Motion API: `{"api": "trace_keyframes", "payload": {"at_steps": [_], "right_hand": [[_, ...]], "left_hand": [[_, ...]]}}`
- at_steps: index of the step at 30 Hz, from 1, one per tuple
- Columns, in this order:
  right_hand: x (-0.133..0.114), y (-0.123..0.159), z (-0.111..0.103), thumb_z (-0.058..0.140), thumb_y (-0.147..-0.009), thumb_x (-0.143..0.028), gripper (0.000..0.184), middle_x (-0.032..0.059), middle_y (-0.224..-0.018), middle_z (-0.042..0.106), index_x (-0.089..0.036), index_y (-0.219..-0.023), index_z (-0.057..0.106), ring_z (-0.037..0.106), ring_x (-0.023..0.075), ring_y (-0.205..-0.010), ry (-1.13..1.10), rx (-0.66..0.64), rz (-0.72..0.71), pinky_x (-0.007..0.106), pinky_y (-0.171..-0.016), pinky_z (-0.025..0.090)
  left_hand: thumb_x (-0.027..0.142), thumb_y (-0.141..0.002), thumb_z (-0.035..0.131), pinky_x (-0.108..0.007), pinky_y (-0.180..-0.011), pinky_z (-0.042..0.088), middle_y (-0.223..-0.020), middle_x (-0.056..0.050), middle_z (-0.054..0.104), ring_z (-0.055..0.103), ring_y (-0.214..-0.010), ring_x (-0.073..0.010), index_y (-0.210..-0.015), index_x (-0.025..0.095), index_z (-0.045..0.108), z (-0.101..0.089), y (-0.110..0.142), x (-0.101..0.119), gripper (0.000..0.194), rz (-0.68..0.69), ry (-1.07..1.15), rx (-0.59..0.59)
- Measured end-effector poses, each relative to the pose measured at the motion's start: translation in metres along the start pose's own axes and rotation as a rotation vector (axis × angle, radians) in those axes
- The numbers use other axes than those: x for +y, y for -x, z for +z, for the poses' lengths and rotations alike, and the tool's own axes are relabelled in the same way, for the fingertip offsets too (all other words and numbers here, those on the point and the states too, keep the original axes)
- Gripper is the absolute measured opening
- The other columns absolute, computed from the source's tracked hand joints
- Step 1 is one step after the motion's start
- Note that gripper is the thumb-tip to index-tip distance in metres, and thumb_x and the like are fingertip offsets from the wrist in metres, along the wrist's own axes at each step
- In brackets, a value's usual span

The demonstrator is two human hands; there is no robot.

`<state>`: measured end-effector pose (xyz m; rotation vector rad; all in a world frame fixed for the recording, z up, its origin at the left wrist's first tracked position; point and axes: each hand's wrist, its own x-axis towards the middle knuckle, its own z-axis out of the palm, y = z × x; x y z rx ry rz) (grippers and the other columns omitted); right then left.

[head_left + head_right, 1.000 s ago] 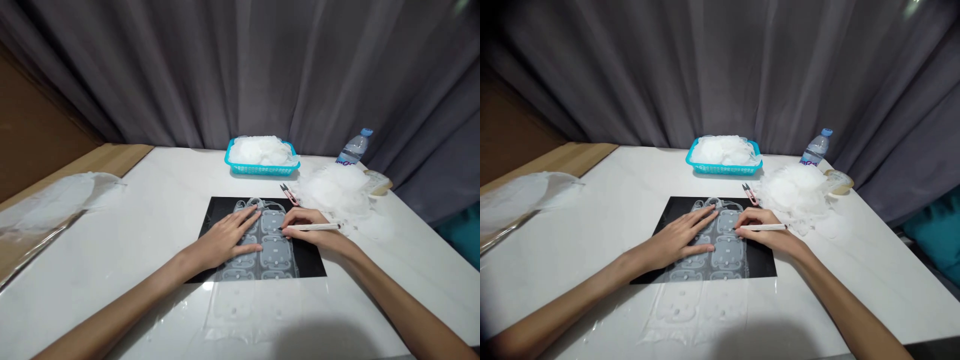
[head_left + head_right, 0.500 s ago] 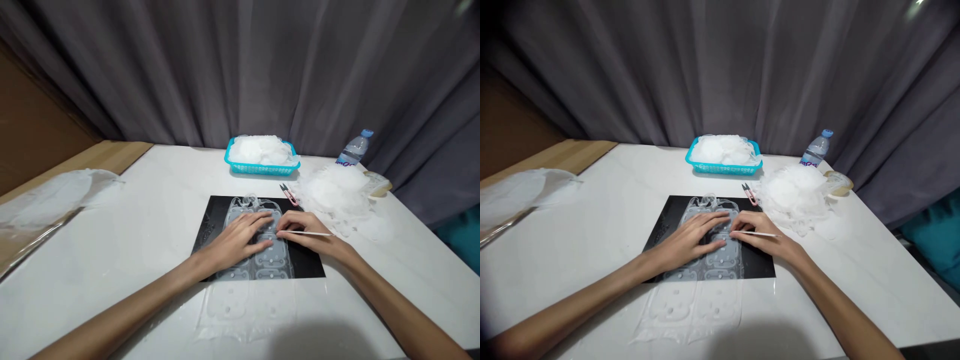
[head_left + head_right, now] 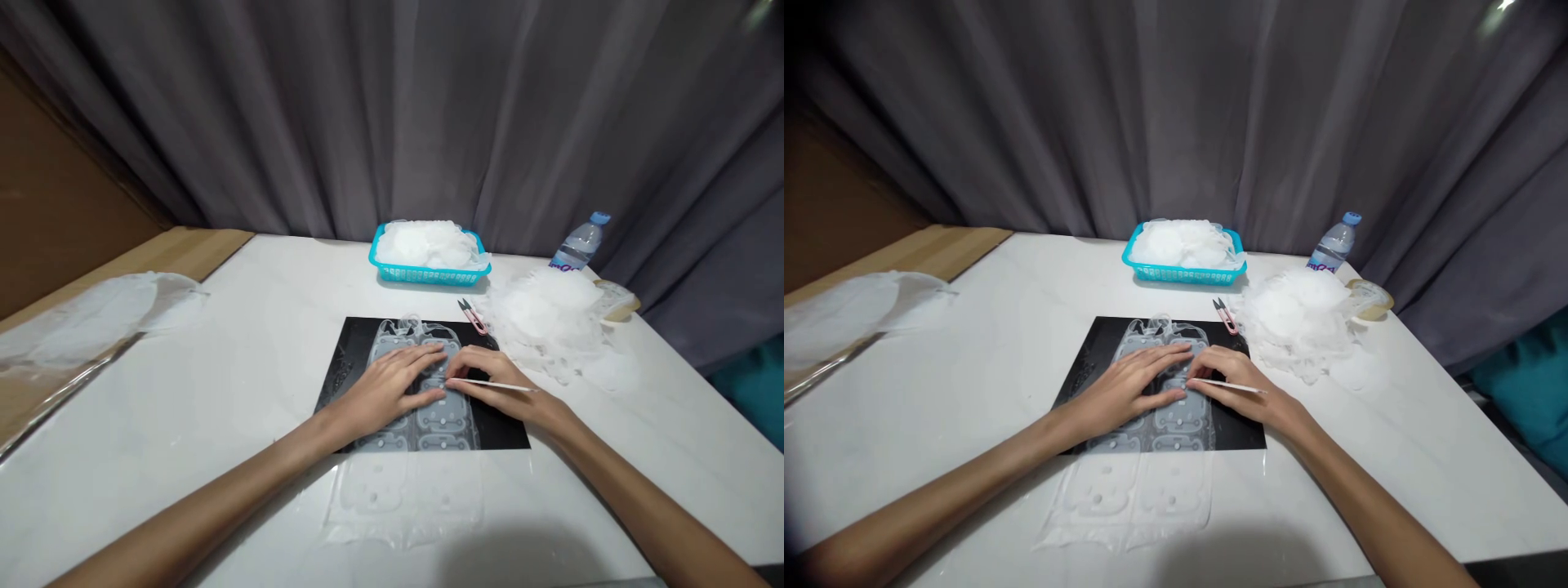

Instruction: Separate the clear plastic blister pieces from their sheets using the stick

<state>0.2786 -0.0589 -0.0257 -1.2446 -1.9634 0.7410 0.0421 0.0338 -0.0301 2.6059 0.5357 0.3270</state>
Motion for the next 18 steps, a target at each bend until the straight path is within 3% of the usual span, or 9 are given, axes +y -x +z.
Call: {"api": "trace_keyframes", "payload": {"at_steps": [5,15,18], "right_hand": [[-0.006,0.001,0.003,0.054,-0.107,-0.029,0.011,0.0047,-0.104,0.067,-0.023,-0.103,0.063,0.064,0.0201,-0.106,0.118,-0.008,-0.093,0.033,-0.095,0.05],[-0.003,0.01,-0.002,0.052,-0.108,-0.027,0.01,0.0065,-0.103,0.068,-0.023,-0.108,0.061,0.065,0.0213,-0.098,0.303,0.007,-0.158,0.036,-0.087,0.054],[-0.004,0.006,0.003,0.05,-0.108,-0.026,0.012,0.0077,-0.104,0.069,-0.022,-0.111,0.06,0.066,0.0225,-0.102,0.392,0.017,-0.23,0.036,-0.087,0.057]], "left_hand": [[0.055,-0.104,0.056,-0.048,-0.122,0.037,-0.164,-0.009,0.047,0.048,-0.148,-0.0298,-0.157,0.024,0.042,-0.002,-0.001,0.001,0.063,0.004,-0.013,-0.017],[0.058,-0.102,0.056,-0.051,-0.123,0.036,-0.164,-0.008,0.047,0.045,-0.149,-0.0326,-0.156,0.028,0.044,-0.001,-0.001,-0.001,0.062,-0.008,0.043,-0.029],[0.057,-0.102,0.057,-0.05,-0.123,0.037,-0.168,-0.01,0.039,0.04,-0.153,-0.0325,-0.16,0.029,0.037,-0.002,0.0,0.0,0.067,-0.037,0.072,-0.024]]}}
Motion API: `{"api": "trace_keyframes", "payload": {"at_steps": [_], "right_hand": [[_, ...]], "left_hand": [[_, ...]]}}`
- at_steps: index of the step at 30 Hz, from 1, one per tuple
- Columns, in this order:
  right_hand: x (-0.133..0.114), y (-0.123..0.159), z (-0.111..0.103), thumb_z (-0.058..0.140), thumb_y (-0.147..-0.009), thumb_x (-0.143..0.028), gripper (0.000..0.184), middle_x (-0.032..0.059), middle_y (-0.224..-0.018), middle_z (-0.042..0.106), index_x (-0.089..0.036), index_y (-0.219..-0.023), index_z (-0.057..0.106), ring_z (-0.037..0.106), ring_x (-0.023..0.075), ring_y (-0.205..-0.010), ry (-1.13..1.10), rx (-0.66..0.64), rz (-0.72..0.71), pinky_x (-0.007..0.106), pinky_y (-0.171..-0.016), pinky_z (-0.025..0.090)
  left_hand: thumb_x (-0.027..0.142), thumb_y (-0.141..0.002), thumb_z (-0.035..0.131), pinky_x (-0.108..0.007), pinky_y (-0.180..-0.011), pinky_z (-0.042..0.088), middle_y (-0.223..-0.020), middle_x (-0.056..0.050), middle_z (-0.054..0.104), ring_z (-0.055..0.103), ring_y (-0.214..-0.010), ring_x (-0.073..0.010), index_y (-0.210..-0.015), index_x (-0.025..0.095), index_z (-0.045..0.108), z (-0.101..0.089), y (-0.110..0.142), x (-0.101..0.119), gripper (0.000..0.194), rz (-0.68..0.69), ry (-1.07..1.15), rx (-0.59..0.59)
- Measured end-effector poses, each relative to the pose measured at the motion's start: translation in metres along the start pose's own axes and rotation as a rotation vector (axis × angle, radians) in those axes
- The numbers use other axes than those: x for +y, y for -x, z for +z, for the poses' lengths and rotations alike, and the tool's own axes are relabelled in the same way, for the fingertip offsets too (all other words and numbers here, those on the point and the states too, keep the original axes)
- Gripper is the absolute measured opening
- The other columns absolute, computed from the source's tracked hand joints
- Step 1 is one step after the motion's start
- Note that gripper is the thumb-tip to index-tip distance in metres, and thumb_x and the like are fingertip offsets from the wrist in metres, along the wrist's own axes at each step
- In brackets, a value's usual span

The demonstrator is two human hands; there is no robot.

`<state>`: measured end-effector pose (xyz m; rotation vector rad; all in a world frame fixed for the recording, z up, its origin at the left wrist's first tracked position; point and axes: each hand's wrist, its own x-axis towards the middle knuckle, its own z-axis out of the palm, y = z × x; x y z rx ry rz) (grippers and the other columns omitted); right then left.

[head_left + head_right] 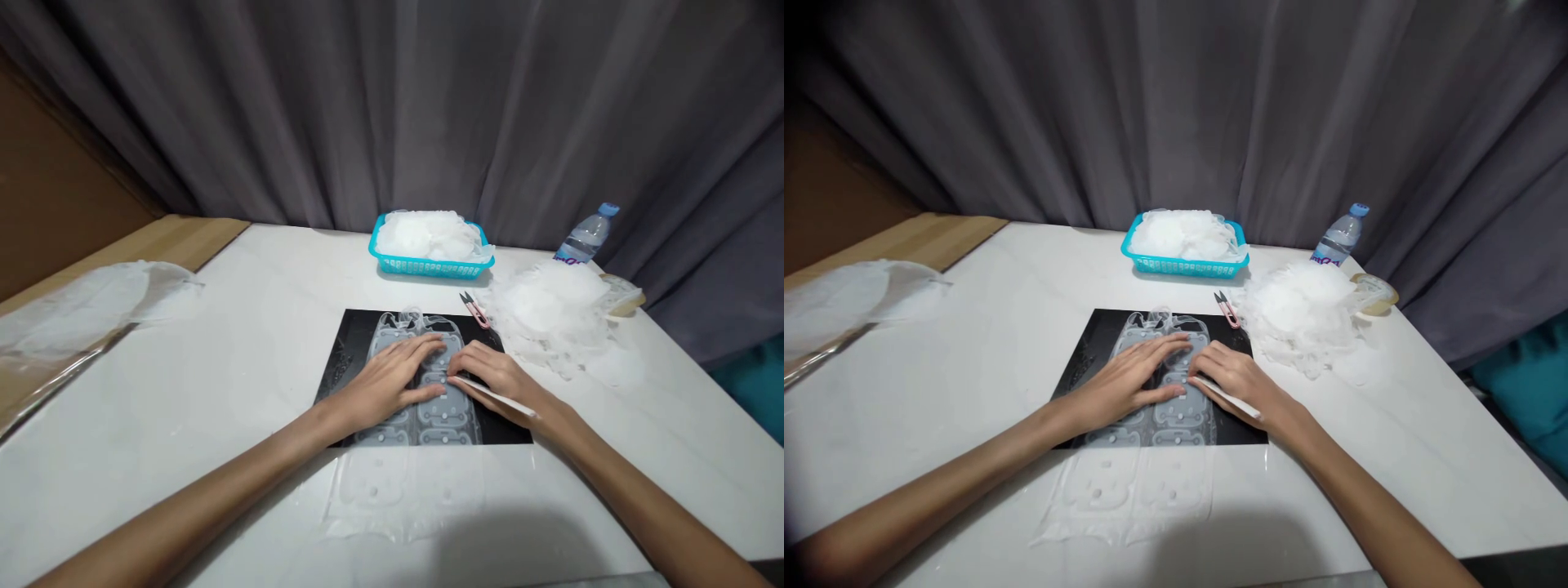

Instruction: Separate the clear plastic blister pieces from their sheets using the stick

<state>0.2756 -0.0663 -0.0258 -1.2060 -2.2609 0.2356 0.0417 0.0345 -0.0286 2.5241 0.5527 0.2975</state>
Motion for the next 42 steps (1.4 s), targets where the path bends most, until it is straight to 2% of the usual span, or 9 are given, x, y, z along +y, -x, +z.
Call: {"api": "trace_keyframes", "payload": {"at_steps": [6,10,12,16,24,28,31,35,42], "right_hand": [[0.004,-0.002,0.018,0.051,-0.107,-0.023,0.02,0.013,-0.108,0.07,-0.014,-0.123,0.06,0.069,0.0249,-0.1,0.334,0.105,-0.14,0.038,-0.087,0.06],[0.016,-0.004,0.021,0.049,-0.108,-0.022,0.018,0.0103,-0.1,0.07,-0.017,-0.111,0.065,0.067,0.0236,-0.093,0.291,0.069,-0.175,0.036,-0.082,0.058],[0.03,-0.011,0.01,0.046,-0.108,-0.027,0.021,0.0089,-0.098,0.07,-0.02,-0.106,0.066,0.066,0.0231,-0.093,0.161,0.155,-0.042,0.036,-0.083,0.056],[0.059,-0.024,-0.025,0.05,-0.105,-0.036,0.025,0.0058,-0.091,0.067,-0.022,-0.092,0.066,0.063,0.0236,-0.089,0.057,0.655,0.388,0.038,-0.084,0.052],[0.016,-0.029,-0.031,0.06,-0.103,-0.035,0.02,0.006,-0.101,0.071,-0.023,-0.105,0.076,0.065,0.0225,-0.098,-0.228,0.23,0.252,0.038,-0.091,0.051],[-0.011,-0.032,-0.035,0.06,-0.103,-0.038,0.028,0.0021,-0.094,0.072,-0.027,-0.125,0.073,0.064,0.0176,-0.082,-0.358,0.044,0.25,0.033,-0.08,0.054],[-0.012,-0.029,-0.037,0.058,-0.104,-0.038,0.03,0.0025,-0.1,0.073,-0.028,-0.129,0.071,0.066,0.0183,-0.086,-0.369,0.164,0.312,0.032,-0.08,0.054],[0.003,-0.022,-0.024,0.048,-0.109,-0.034,0.028,0.0063,-0.105,0.071,-0.025,-0.112,0.074,0.066,0.023,-0.105,-0.21,0.354,0.3,0.039,-0.098,0.05],[0.01,-0.02,0.011,0.059,-0.105,-0.033,0.018,0.0085,-0.104,0.068,-0.023,-0.117,0.068,0.064,0.025,-0.099,0.059,0.202,0.101,0.042,-0.093,0.051]], "left_hand": [[0.063,-0.097,0.062,-0.051,-0.125,0.034,-0.172,-0.014,0.029,0.032,-0.157,-0.0334,-0.167,0.025,0.02,0.003,-0.001,-0.004,0.09,-0.089,0.035,0.021],[0.066,-0.093,0.065,-0.053,-0.126,0.033,-0.172,-0.018,0.028,0.031,-0.157,-0.0365,-0.168,0.022,0.017,0.004,-0.004,-0.007,0.099,-0.124,0.049,0.001],[0.067,-0.095,0.062,-0.052,-0.127,0.031,-0.173,-0.019,0.023,0.027,-0.159,-0.0365,-0.169,0.02,0.013,0.003,-0.005,-0.007,0.101,-0.12,0.045,-0.025],[0.066,-0.098,0.056,-0.052,-0.128,0.027,-0.175,-0.019,0.012,0.018,-0.162,-0.0362,-0.17,0.02,0.003,0.002,-0.004,-0.01,0.1,-0.074,0.039,-0.04],[0.059,-0.081,0.083,-0.051,-0.116,0.045,-0.172,-0.016,0.023,0.038,-0.152,-0.0359,-0.168,0.033,0.003,0.006,-0.009,-0.011,0.121,-0.041,0.246,0.325],[0.047,-0.091,0.075,-0.044,-0.102,0.052,-0.123,-0.009,0.072,0.068,-0.117,-0.0289,-0.141,0.024,0.058,0.0,-0.016,-0.002,0.057,-0.068,0.379,0.328],[0.048,-0.094,0.07,-0.035,-0.086,0.054,-0.097,-0.005,0.076,0.071,-0.093,-0.0243,-0.101,0.019,0.074,-0.004,-0.018,0.002,0.03,-0.185,0.489,0.332],[0.049,-0.089,0.075,-0.029,-0.074,0.052,-0.093,-0.005,0.074,0.067,-0.084,-0.0203,-0.095,0.018,0.072,-0.007,-0.018,0.003,0.031,-0.251,0.642,0.351],[0.049,-0.09,0.072,-0.023,-0.059,0.046,-0.085,-0.002,0.068,0.06,-0.069,-0.0151,-0.097,0.019,0.066,-0.008,-0.018,-0.002,0.031,-0.265,0.7,0.394]]}}
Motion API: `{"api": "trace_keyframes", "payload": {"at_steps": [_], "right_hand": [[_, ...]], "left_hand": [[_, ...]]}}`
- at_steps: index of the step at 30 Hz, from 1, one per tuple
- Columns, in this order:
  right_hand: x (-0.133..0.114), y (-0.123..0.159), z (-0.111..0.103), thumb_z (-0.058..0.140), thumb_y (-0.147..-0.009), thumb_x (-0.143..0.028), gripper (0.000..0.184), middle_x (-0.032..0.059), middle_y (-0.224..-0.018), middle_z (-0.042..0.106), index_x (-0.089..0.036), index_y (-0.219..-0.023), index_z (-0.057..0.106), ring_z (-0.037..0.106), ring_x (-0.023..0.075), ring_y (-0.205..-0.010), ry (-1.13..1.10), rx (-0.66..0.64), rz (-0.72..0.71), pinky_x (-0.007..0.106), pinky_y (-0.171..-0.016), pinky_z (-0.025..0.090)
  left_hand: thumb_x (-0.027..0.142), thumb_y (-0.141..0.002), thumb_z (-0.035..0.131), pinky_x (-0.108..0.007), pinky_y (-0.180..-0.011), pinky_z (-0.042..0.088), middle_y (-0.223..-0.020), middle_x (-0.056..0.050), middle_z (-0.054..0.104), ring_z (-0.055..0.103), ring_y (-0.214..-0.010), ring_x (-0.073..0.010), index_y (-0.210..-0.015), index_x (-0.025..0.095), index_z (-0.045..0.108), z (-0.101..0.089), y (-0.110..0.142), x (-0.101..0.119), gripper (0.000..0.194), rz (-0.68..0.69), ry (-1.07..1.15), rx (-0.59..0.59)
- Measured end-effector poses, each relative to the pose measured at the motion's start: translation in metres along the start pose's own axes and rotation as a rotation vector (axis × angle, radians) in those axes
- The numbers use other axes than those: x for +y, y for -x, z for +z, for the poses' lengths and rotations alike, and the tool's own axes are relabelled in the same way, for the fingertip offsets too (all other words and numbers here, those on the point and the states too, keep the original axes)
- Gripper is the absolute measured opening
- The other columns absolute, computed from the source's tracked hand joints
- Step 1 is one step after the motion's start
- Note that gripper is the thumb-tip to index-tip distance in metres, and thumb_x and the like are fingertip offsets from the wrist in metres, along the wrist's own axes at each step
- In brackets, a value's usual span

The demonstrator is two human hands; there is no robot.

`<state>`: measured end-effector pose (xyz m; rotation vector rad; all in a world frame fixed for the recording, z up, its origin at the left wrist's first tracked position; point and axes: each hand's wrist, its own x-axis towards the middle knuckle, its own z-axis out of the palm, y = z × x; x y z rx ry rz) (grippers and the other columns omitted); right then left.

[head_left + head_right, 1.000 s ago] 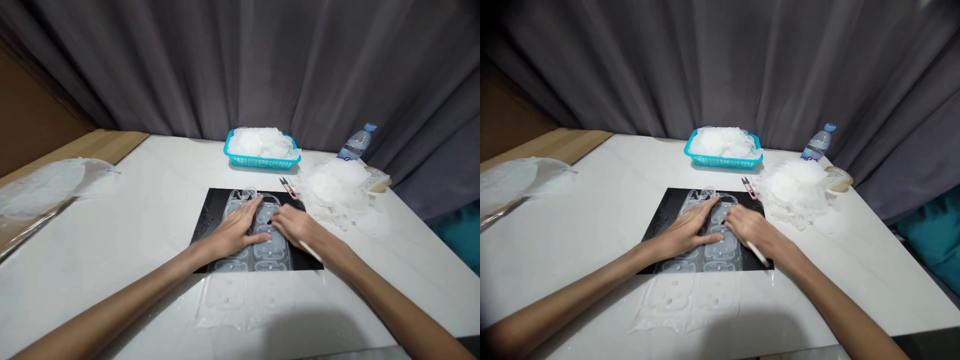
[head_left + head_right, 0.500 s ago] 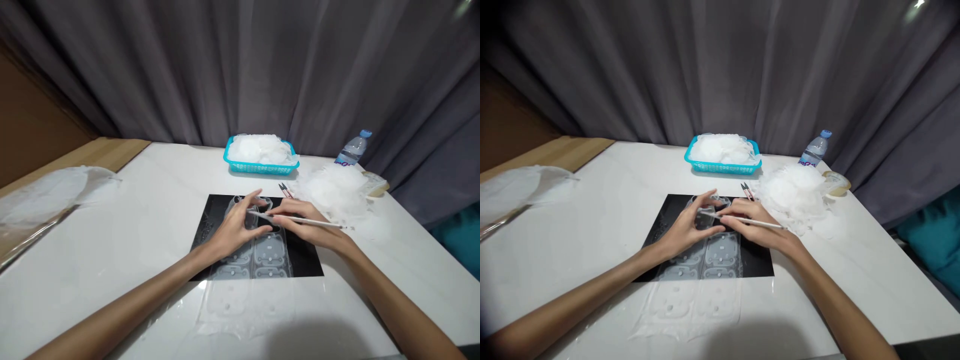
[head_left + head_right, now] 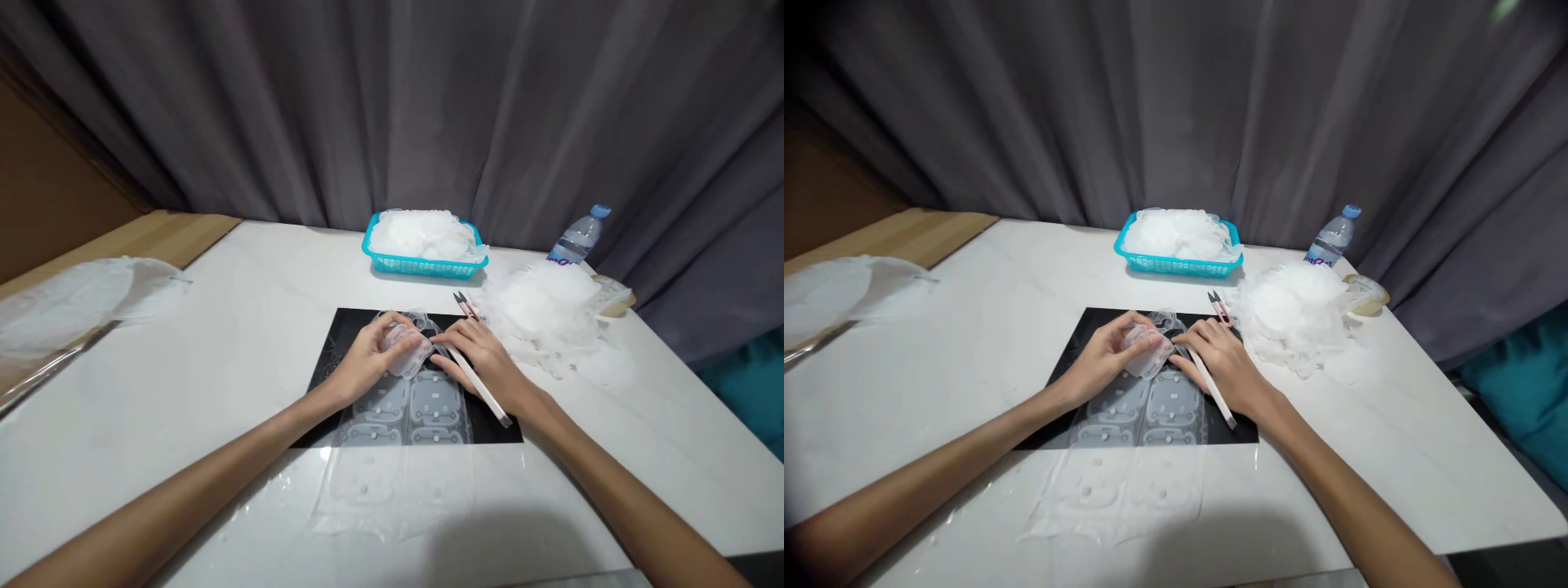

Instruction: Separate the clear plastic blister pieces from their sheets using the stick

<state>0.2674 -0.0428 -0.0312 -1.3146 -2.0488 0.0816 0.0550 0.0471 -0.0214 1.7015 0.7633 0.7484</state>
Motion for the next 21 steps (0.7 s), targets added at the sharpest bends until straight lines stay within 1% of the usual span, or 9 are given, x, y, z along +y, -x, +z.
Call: {"api": "trace_keyframes", "payload": {"at_steps": [3,6,8,12,15,16,17,19,21], "right_hand": [[-0.005,-0.002,0.002,0.05,-0.107,-0.024,0.017,0.0082,-0.101,0.069,-0.022,-0.109,0.067,0.064,0.0241,-0.097,0.012,0.016,0.024,0.04,-0.09,0.051],[-0.008,-0.005,0.001,0.049,-0.107,-0.022,0.017,0.008,-0.099,0.069,-0.022,-0.105,0.066,0.065,0.0238,-0.096,0.006,0.052,0.032,0.039,-0.09,0.051],[-0.008,-0.005,0.001,0.05,-0.107,-0.021,0.016,0.0079,-0.098,0.069,-0.022,-0.104,0.065,0.065,0.0237,-0.095,0.008,0.062,0.018,0.039,-0.089,0.051],[-0.008,-0.004,0.002,0.049,-0.107,-0.02,0.017,0.0081,-0.098,0.069,-0.022,-0.103,0.065,0.064,0.0238,-0.094,0.019,0.044,-0.001,0.04,-0.087,0.052],[-0.008,-0.003,0.002,0.048,-0.106,-0.019,0.017,0.0086,-0.097,0.069,-0.022,-0.103,0.065,0.063,0.024,-0.092,0.07,0.032,-0.033,0.04,-0.086,0.052],[-0.009,-0.002,0.002,0.048,-0.105,-0.019,0.017,0.0085,-0.095,0.068,-0.022,-0.102,0.065,0.062,0.0243,-0.091,0.11,0.026,-0.045,0.04,-0.084,0.052],[-0.009,-0.002,0.002,0.048,-0.105,-0.018,0.018,0.0083,-0.093,0.067,-0.022,-0.1,0.064,0.062,0.0246,-0.09,0.155,0.018,-0.057,0.04,-0.082,0.051],[-0.011,-0.001,0.002,0.047,-0.103,-0.015,0.019,0.0076,-0.089,0.064,-0.023,-0.095,0.063,0.06,0.025,-0.088,0.221,0.007,-0.071,0.039,-0.079,0.05],[-0.011,0.001,0.002,0.047,-0.101,-0.013,0.02,0.0067,-0.087,0.061,-0.024,-0.089,0.059,0.059,0.0247,-0.086,0.214,0.025,-0.059,0.039,-0.078,0.05]], "left_hand": [[0.05,-0.09,0.071,-0.023,-0.059,0.045,-0.084,-0.002,0.068,0.058,-0.068,-0.0147,-0.096,0.019,0.065,0.0,-0.001,0.001,0.032,-0.005,0.025,-0.004],[0.049,-0.085,0.077,-0.024,-0.061,0.046,-0.084,-0.001,0.068,0.059,-0.069,-0.0152,-0.094,0.019,0.064,0.001,-0.003,0.002,0.033,-0.024,0.044,-0.023],[0.047,-0.082,0.08,-0.026,-0.066,0.048,-0.084,-0.001,0.069,0.061,-0.073,-0.0166,-0.092,0.019,0.067,0.0,-0.003,0.003,0.032,-0.012,0.005,-0.049],[0.046,-0.089,0.074,-0.033,-0.082,0.052,-0.094,-0.005,0.077,0.068,-0.087,-0.022,-0.093,0.019,0.077,-0.001,-0.001,0.007,0.028,0.026,-0.08,-0.105],[0.045,-0.089,0.073,-0.036,-0.084,0.054,-0.093,-0.006,0.078,0.068,-0.087,-0.0227,-0.091,0.019,0.078,0.001,0.0,0.008,0.027,0.026,-0.104,-0.105],[0.044,-0.086,0.075,-0.035,-0.081,0.055,-0.09,-0.005,0.078,0.068,-0.085,-0.0222,-0.089,0.019,0.078,0.002,-0.001,0.007,0.025,0.01,-0.084,-0.08],[0.042,-0.083,0.078,-0.034,-0.077,0.056,-0.086,-0.005,0.077,0.068,-0.08,-0.0214,-0.085,0.018,0.077,0.002,-0.002,0.004,0.025,-0.015,-0.041,-0.021],[0.042,-0.08,0.078,-0.03,-0.066,0.056,-0.076,-0.003,0.072,0.066,-0.07,-0.0187,-0.079,0.017,0.072,0.001,-0.007,-0.003,0.025,-0.069,0.077,0.182],[0.045,-0.083,0.072,-0.029,-0.061,0.057,-0.072,-0.001,0.068,0.064,-0.064,-0.0167,-0.079,0.018,0.065,-0.004,-0.012,-0.012,0.028,-0.093,0.173,0.398]]}}
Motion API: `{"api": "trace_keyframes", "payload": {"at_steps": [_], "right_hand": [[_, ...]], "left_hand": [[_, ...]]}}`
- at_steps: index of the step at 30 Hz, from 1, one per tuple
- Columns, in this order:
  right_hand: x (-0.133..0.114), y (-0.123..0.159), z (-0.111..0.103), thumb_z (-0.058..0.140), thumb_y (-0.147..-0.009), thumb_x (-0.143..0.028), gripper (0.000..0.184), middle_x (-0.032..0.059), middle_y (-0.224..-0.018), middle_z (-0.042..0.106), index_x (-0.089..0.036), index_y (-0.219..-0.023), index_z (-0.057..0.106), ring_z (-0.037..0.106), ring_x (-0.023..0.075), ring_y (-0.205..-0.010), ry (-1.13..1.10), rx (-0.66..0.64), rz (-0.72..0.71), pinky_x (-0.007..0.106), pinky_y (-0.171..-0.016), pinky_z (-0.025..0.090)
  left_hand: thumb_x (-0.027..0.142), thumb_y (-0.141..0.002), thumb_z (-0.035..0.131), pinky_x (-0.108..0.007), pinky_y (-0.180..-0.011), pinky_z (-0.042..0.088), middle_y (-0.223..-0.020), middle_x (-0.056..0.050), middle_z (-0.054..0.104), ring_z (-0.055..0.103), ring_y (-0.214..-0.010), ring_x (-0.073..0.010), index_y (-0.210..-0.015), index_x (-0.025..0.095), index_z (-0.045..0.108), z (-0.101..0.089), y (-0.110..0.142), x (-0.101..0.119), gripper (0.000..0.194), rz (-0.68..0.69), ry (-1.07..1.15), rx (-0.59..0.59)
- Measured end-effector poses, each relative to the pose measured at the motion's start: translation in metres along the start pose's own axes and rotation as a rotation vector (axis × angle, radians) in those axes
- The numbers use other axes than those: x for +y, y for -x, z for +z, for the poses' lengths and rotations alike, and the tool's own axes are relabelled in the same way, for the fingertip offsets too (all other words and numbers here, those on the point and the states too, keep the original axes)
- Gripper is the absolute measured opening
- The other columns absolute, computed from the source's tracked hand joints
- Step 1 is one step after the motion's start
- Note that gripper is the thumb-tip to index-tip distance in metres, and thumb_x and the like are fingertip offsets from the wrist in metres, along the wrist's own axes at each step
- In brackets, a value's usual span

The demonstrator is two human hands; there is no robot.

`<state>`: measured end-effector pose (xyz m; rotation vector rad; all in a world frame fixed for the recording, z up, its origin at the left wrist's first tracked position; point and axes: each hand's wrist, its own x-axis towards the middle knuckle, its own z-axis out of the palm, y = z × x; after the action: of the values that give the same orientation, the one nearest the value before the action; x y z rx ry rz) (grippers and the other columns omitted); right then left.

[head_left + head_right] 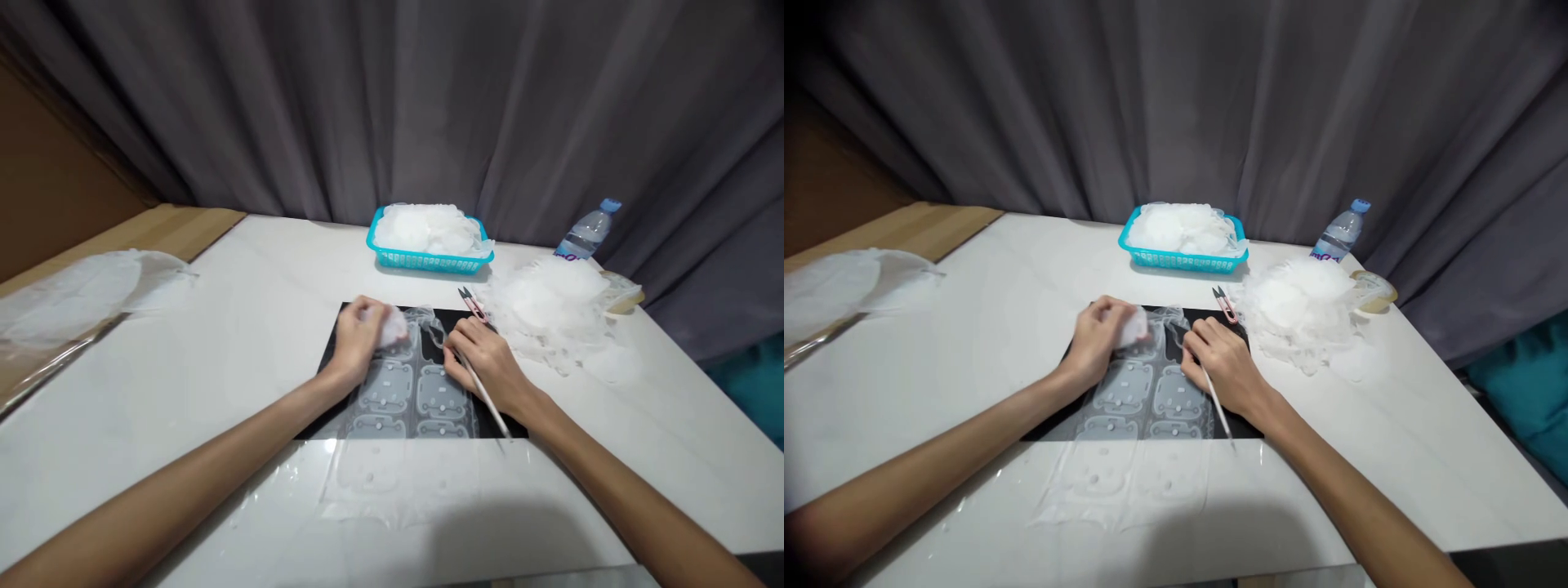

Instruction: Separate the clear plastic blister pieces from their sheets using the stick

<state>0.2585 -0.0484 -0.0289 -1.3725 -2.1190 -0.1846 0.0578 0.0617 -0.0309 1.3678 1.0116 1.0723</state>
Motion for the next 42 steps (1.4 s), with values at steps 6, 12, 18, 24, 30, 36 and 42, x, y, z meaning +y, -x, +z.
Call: {"api": "trace_keyframes", "payload": {"at_steps": [6,12,18,24,30,36,42], "right_hand": [[0.02,0.008,0.004,0.055,-0.101,-0.019,0.01,0.0065,-0.091,0.064,-0.024,-0.093,0.06,0.062,0.0256,-0.09,-0.121,0.157,0.294,0.041,-0.084,0.051],[0.018,0.007,0.003,0.058,-0.101,-0.023,0.018,0.012,-0.108,0.065,-0.022,-0.118,0.063,0.06,0.0313,-0.105,-0.104,0.224,0.359,0.05,-0.095,0.05],[-0.017,0.0,-0.016,0.057,-0.102,-0.02,0.013,0.0071,-0.099,0.068,-0.025,-0.11,0.067,0.062,0.0255,-0.098,-0.303,0.246,0.176,0.044,-0.091,0.05],[-0.027,0.002,-0.013,0.063,-0.098,-0.017,0.008,0.0063,-0.093,0.067,-0.021,-0.105,0.065,0.06,0.0232,-0.091,-0.354,0.195,0.056,0.042,-0.087,0.049],[-0.026,0.001,-0.018,0.066,-0.096,-0.015,0.013,0.0048,-0.089,0.067,-0.022,-0.107,0.065,0.059,0.0225,-0.089,-0.386,0.203,0.009,0.042,-0.084,0.049],[-0.027,-0.001,-0.024,0.067,-0.094,-0.012,0.012,0.0046,-0.087,0.067,-0.022,-0.102,0.066,0.059,0.0217,-0.088,-0.35,0.266,-0.019,0.041,-0.083,0.048],[-0.024,0.0,-0.024,0.07,-0.094,-0.015,0.011,0.0043,-0.087,0.066,-0.022,-0.1,0.066,0.058,0.0218,-0.089,-0.32,0.221,-0.053,0.041,-0.084,0.047]], "left_hand": [[0.05,-0.082,0.077,-0.037,-0.072,0.065,-0.084,-0.004,0.073,0.074,-0.076,-0.0226,-0.095,0.018,0.063,-0.013,0.002,0.004,0.037,-0.028,0.095,-0.13],[0.045,-0.09,0.076,-0.04,-0.081,0.065,-0.09,-0.005,0.078,0.079,-0.083,-0.0244,-0.098,0.019,0.064,-0.007,0.022,0.023,0.03,-0.073,0.151,-0.487],[0.041,-0.095,0.072,-0.033,-0.079,0.061,-0.092,-0.004,0.076,0.076,-0.085,-0.0199,-0.099,0.019,0.066,-0.004,0.032,0.026,0.024,-0.048,0.157,-0.554],[0.04,-0.096,0.071,-0.019,-0.059,0.044,-0.091,0.0,0.064,0.054,-0.068,-0.0087,-0.097,0.017,0.071,-0.002,0.037,0.025,0.023,0.072,0.011,-0.507],[0.046,-0.099,0.067,-0.019,-0.045,0.028,-0.079,0.004,0.058,0.04,-0.052,-0.0054,-0.102,0.022,0.065,-0.005,0.041,0.025,0.025,-0.059,0.094,-0.584],[0.053,-0.098,0.067,-0.021,-0.046,0.023,-0.077,0.003,0.05,0.035,-0.054,-0.0069,-0.102,0.023,0.063,-0.006,0.042,0.024,0.03,-0.121,0.124,-0.599],[0.05,-0.096,0.069,-0.021,-0.055,0.037,-0.087,0.001,0.055,0.049,-0.066,-0.0103,-0.1,0.023,0.063,-0.004,0.044,0.025,0.028,-0.178,0.209,-0.618]]}}
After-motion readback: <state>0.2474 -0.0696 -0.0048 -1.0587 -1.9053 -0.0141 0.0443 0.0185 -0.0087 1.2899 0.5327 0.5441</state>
